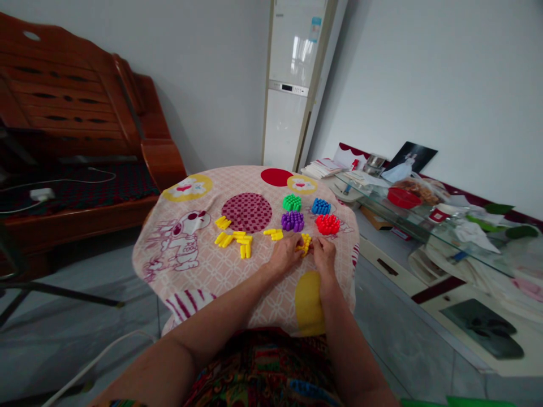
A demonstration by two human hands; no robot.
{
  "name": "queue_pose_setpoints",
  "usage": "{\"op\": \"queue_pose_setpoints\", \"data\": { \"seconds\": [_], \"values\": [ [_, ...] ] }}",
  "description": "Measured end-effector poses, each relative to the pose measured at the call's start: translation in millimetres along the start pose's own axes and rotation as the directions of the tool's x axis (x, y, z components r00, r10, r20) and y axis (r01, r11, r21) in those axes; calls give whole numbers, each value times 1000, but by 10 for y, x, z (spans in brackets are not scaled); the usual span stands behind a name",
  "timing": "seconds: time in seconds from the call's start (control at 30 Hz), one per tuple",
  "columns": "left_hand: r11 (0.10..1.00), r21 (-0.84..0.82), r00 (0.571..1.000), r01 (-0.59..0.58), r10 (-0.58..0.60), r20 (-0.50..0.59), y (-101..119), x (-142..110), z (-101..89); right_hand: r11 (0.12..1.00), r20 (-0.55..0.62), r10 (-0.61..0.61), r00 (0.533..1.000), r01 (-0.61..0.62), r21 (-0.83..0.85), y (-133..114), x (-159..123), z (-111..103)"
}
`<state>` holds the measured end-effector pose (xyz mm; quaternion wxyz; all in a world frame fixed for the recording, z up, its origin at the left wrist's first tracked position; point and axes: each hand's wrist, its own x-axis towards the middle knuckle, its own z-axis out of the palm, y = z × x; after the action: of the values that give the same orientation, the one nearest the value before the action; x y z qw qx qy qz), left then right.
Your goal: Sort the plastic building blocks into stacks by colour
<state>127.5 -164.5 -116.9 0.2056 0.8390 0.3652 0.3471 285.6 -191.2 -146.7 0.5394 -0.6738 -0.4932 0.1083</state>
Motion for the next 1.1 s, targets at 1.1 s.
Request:
{"op": "queue_pose_setpoints", "data": {
  "seconds": [1.1],
  "values": [
    [873,279,914,401,-358,-193,-629,83,-928,999,-15,-37,999,37,15,-5,-13,-14]
  ]
}}
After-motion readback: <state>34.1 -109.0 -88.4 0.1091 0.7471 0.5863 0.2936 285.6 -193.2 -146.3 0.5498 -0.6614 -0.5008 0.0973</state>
